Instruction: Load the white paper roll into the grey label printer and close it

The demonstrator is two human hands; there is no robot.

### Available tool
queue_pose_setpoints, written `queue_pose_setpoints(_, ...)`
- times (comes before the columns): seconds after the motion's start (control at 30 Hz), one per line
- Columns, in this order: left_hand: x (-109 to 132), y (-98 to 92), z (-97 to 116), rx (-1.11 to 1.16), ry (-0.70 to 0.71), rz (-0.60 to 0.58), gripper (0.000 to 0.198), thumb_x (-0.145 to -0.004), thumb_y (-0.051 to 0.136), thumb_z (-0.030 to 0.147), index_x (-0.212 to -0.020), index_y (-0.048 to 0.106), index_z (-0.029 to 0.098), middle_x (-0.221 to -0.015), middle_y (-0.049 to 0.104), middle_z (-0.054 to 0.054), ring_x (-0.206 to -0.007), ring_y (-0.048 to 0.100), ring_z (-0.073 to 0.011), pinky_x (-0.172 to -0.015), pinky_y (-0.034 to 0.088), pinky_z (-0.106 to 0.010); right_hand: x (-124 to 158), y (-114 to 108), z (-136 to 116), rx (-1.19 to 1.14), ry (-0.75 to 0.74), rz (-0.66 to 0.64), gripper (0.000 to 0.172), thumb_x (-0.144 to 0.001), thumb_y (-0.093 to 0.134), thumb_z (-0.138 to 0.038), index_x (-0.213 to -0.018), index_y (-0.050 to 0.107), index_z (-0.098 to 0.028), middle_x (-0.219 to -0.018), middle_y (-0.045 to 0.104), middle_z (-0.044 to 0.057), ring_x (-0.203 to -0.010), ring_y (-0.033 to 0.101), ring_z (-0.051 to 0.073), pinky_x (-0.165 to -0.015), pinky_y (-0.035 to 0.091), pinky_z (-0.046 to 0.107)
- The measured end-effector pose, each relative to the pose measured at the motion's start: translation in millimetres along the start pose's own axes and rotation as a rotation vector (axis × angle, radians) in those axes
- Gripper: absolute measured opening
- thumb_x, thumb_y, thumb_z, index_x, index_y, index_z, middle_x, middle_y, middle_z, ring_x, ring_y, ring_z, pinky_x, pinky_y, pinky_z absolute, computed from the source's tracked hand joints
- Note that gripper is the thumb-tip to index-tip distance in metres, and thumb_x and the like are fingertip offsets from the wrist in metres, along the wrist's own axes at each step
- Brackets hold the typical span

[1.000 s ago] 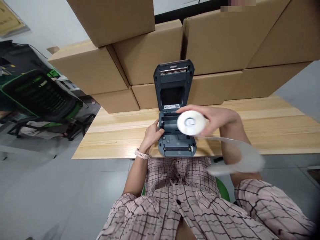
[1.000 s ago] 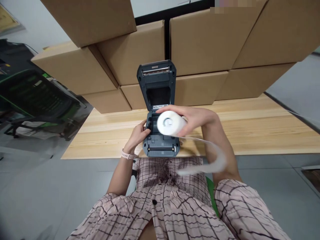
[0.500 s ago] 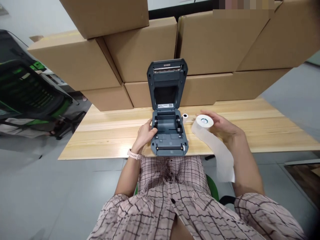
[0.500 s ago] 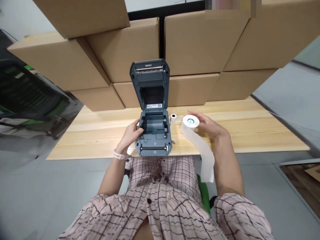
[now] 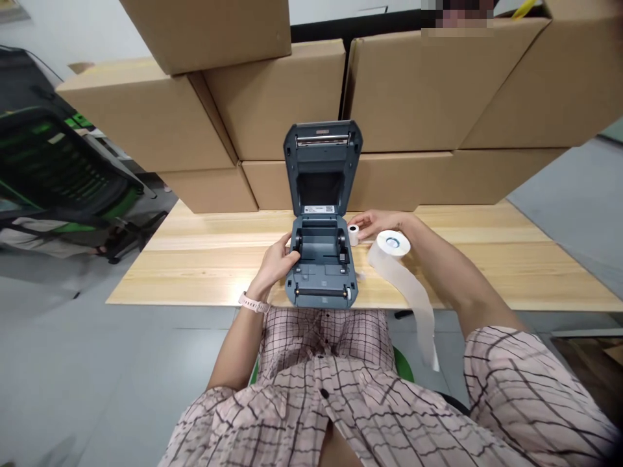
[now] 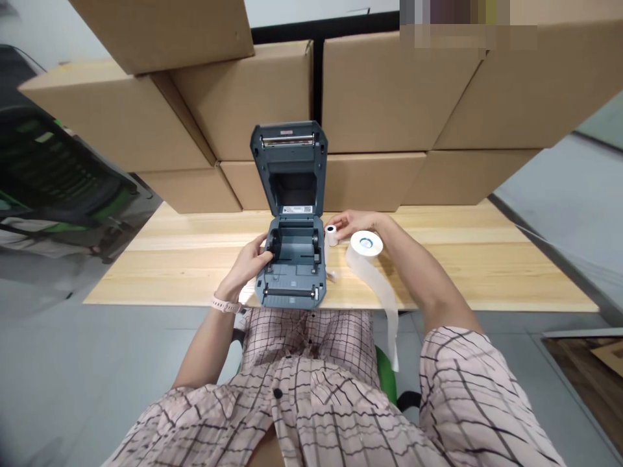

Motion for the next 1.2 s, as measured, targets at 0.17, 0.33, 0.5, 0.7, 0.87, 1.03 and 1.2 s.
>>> queue_pose_setpoints(0.17, 0.6, -0.2, 0.4, 0.052, -0.007, -0.018, 0.078, -0.076, 0.055, 0.021, -0.153, 0.054, 0.015, -0.058, 0.05, 0.008, -0.052, 0.041, -0.0113, -0.053, 0.03, -0.023, 29.4, -16.7, -22.8, -0.048, -0.068, 0.206, 0.064, -0.065, 0.089, -0.059, -0.114, 0.075, -0.021, -0.11, 0.08, 0.011, -0.093, 0.076, 0.026, -0.085, 0.061, 0.043)
queue_pose_setpoints(0.33, -1.6, 2.3, -2.3, 0.134, -0.01, -0.029, 0.079, -0.074, 0.057, 0.021, -0.152, 0.055, 0.013, -0.056, 0.047, 0.009, -0.049, 0.037, -0.0103, -0.051, 0.027, -0.023, 38.5, 26.2, -90.5, 0.156, -0.226, -0.069, 0.061, -0.084, 0.075, -0.064, -0.13, 0.072, -0.024, -0.11, 0.079, 0.008, -0.098, 0.074, 0.024, -0.084, 0.058, 0.035)
queue_pose_setpoints(0.5, -4.2, 8.7, -10.1, 0.224, -0.013, -0.003, 0.079, -0.074, 0.058, 0.023, -0.152, 0.053, 0.009, -0.057, 0.048, 0.008, -0.051, 0.038, -0.0106, -0.053, 0.028, -0.024, 0.9, 92.3, -120.7, 0.502, -0.219, -0.339, 0.051, -0.098, 0.06, -0.051, -0.139, 0.066, -0.02, -0.115, 0.078, 0.007, -0.099, 0.072, 0.02, -0.082, 0.055, 0.028)
queue_pose_setpoints(0.7, -2.0, 7.5, -6.9, 0.119, 0.005, 0.028, 0.074, -0.079, 0.061, 0.027, -0.152, 0.055, 0.014, -0.063, 0.054, 0.006, -0.058, 0.046, -0.0137, -0.061, 0.035, -0.026, -19.1, 118.7, -98.2, 1.01, -0.091, -0.028, 0.044, -0.096, 0.059, -0.04, -0.135, 0.064, -0.02, -0.117, 0.078, 0.012, -0.103, 0.072, 0.029, -0.083, 0.05, 0.036)
queue_pose_setpoints(0.87, -3.0, 5.2, -5.6, -0.031, 0.046, 0.084, 0.074, -0.083, 0.067, 0.035, -0.154, 0.055, 0.02, -0.099, 0.073, -0.005, -0.088, 0.063, -0.0217, -0.08, 0.048, -0.032, -9.0, 135.2, -94.3, 1.125, -0.072, 0.018, 0.038, -0.102, 0.048, -0.034, -0.133, 0.065, -0.02, -0.109, 0.079, 0.014, -0.094, 0.073, 0.029, -0.08, 0.052, 0.038)
queue_pose_setpoints(1.03, -6.1, 11.7, -9.4, 0.197, 0.153, 0.016, 0.078, -0.085, 0.066, 0.031, -0.159, 0.046, 0.018, -0.147, 0.065, -0.016, -0.121, 0.065, -0.0278, -0.103, 0.052, -0.041, 10.5, 155.7, -88.0, 1.092, -0.183, 0.118, 0.045, -0.106, 0.041, -0.028, -0.141, 0.065, -0.014, -0.142, 0.07, 0.02, -0.127, 0.069, 0.035, -0.105, 0.055, 0.055)
queue_pose_setpoints(1.2, -5.9, 13.0, -9.2, 0.225, 0.119, -0.007, 0.08, -0.085, 0.065, 0.029, -0.161, 0.042, 0.018, -0.147, 0.066, -0.015, -0.118, 0.068, -0.0272, -0.106, 0.051, -0.043, 39.8, 178.0, -73.9, 1.003, -0.266, 0.195, 0.05, -0.11, 0.037, -0.033, -0.152, 0.059, -0.017, -0.161, 0.055, 0.017, -0.149, 0.055, 0.031, -0.121, 0.049, 0.057)
Point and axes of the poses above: each hand's wrist, its own x-axis away from the middle knuckle, its own y-axis out of the palm, z = x × y, the point moved 3 cm from there along -x, towards the middle knuckle
